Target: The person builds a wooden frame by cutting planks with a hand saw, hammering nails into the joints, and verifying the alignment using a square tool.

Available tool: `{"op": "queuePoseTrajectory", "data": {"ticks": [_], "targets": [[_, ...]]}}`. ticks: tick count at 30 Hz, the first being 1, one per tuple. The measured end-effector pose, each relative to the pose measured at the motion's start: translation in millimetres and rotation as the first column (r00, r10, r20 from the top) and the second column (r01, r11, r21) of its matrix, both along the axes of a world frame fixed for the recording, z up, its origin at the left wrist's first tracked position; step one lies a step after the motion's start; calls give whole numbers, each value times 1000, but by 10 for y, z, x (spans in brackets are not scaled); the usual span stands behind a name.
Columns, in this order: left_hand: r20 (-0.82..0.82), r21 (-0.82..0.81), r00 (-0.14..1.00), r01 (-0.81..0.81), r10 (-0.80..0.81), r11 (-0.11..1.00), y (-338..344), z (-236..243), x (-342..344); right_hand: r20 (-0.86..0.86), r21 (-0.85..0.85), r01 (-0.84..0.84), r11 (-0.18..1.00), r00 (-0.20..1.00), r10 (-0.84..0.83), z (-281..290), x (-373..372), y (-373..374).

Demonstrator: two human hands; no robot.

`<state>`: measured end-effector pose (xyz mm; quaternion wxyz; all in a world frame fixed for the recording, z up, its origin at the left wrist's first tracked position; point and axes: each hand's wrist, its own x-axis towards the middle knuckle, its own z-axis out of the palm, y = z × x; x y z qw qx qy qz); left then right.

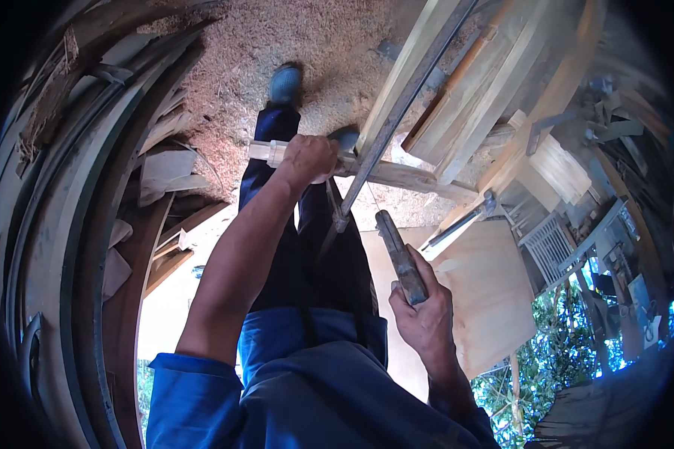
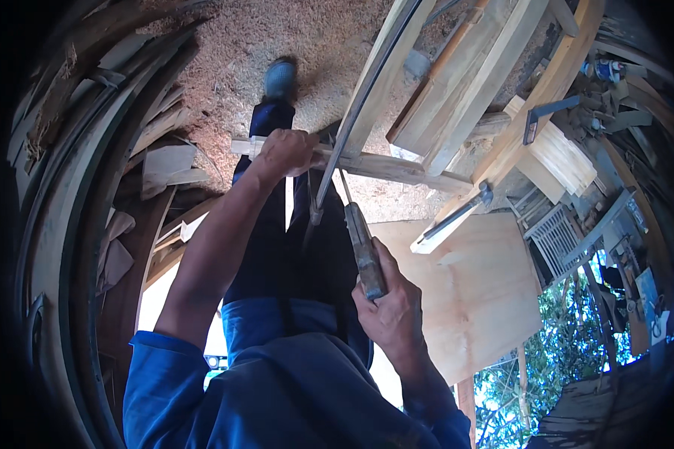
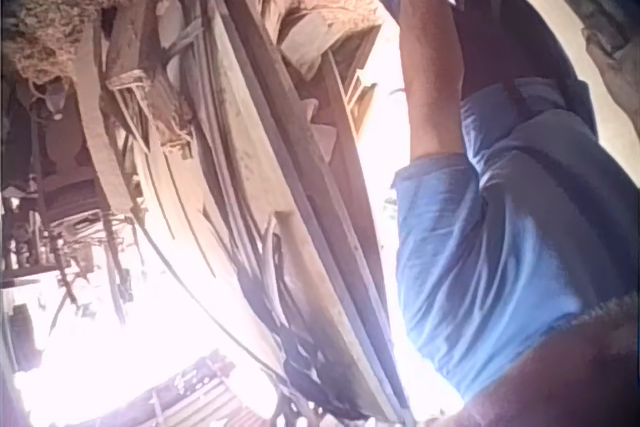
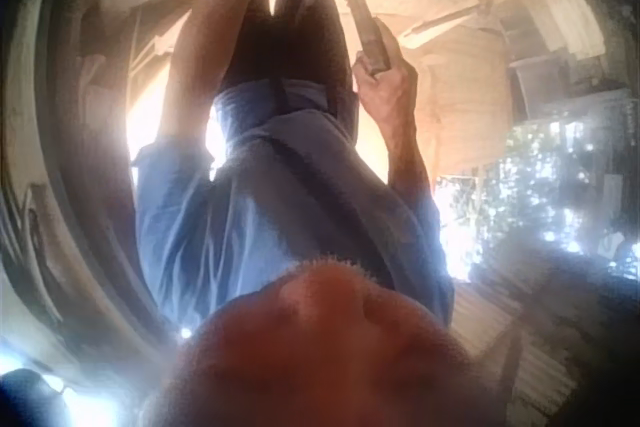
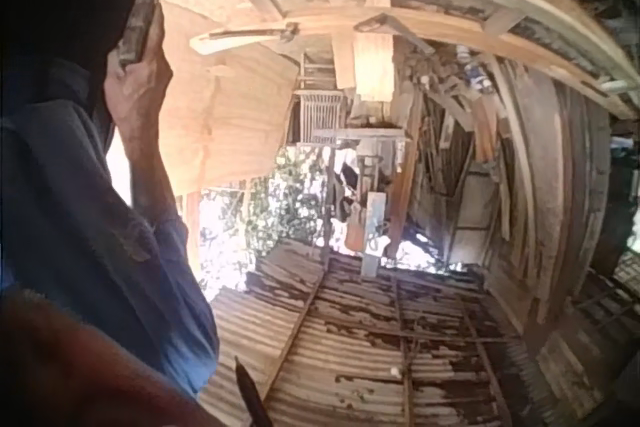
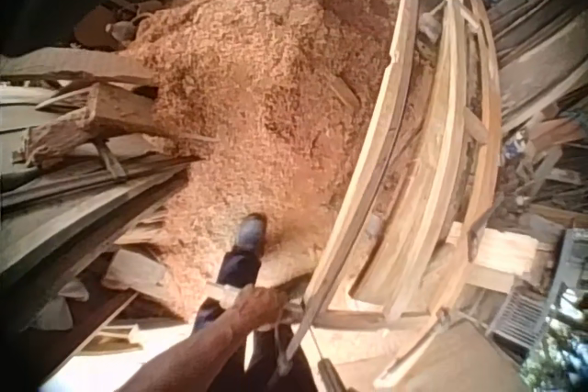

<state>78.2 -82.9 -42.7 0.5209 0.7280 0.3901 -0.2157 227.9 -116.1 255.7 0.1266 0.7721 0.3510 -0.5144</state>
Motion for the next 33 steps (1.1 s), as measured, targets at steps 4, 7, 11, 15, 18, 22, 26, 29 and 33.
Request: {"op": "queuePoseTrajectory", "data": {"ticks": [4,7,11,15,18,22,26,29,33], "targets": [[-6,6,1000,-14,14,1000,-23,34,6,-8,40,-40,998,999,41,83,8,-17],[14,-11,1000,-23,23,1000,-60,38,-19,28,-14,-71,997,997,71,-407,-68,72],[27,-25,1000,-1,1,1000,45,57,-40,-35,35,-110,993,993,111,-255,-37,114],[8,-28,1000,13,-13,1000,0,83,-8,-53,33,-53,998,997,55,-153,16,71],[-10,-30,1000,7,-7,1000,3,56,7,5,-24,-99,995,995,99,-804,-31,169],[-39,-90,994,98,-102,991,62,78,-23,-72,-6,-74,997,995,73,-426,-26,140],[61,-71,998,-22,26,997,34,92,-28,-59,60,-41,997,997,45,-317,1,-30],[22,-121,998,-60,63,991,192,147,99,-44,33,-70,997,996,71,-938,20,165],[-7,-80,1000,26,-26,996,48,82,2,-76,66,-35,997,996,40,-472,-19,141]]}}
